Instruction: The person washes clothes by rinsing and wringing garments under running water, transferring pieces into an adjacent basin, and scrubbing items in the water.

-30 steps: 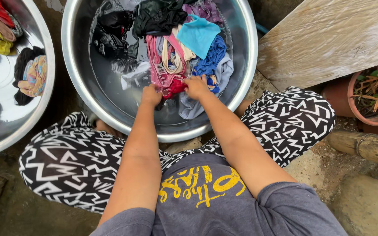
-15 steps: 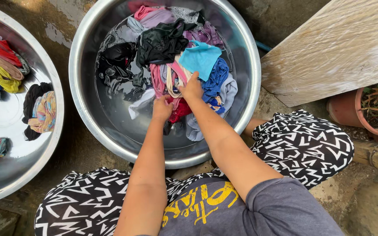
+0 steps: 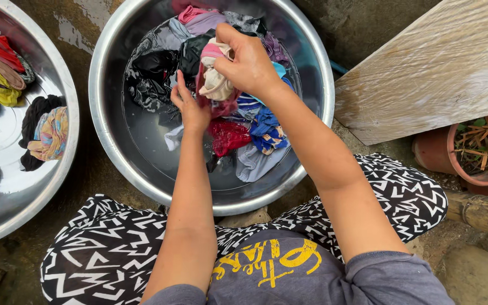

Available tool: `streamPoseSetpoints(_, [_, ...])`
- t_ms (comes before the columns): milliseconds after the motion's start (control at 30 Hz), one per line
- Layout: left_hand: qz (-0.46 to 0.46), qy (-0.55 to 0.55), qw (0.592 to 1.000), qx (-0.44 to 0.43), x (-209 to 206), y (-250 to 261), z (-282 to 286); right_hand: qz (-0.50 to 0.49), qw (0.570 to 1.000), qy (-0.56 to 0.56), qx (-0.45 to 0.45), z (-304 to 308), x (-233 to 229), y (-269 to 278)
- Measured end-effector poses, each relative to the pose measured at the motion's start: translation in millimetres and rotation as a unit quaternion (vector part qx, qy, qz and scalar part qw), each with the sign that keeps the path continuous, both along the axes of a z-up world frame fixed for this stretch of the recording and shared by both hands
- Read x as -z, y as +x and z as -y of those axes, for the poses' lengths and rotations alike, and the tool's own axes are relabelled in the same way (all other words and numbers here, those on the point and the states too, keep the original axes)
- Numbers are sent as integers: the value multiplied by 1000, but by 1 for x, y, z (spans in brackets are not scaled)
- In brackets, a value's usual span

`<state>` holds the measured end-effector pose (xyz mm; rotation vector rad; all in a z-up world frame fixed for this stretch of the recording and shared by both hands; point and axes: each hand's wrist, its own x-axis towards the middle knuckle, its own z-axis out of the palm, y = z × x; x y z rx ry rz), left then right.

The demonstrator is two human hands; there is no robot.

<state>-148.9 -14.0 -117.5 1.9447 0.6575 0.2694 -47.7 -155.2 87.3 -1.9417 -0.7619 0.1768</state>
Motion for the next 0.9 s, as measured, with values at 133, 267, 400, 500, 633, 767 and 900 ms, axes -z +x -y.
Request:
streamPoseSetpoints(133, [222, -19, 973, 59, -47, 1, -17, -21, 992, 76, -97, 4, -51, -13])
streamPoseSetpoints(267, [242, -245, 936, 74, -71, -5, -55, -221, 944, 213, -122, 9, -41, -10])
streamPoseSetpoints(400, [228, -217, 949, -16, -79, -23, -95, -228, 949, 209, -65, 22, 40, 0])
streamPoseSetpoints(500, [76, -56, 989, -113, -49, -37, -120, -87, 980, -147, 97, 34, 131, -11])
streamPoseSetpoints(633, [-86, 142, 986, -26, 29, -51, -105, 100, 960, -260, 25, 24, 220, -62])
streamPoseSetpoints(767, [-352, 58, 928, 108, 65, -73, -61, 195, 901, -370, -117, -2, 273, -127])
streamPoseSetpoints(900, [-463, 126, 861, 172, 83, -92, -31, 75, 855, -475, -196, -1, 320, -159])
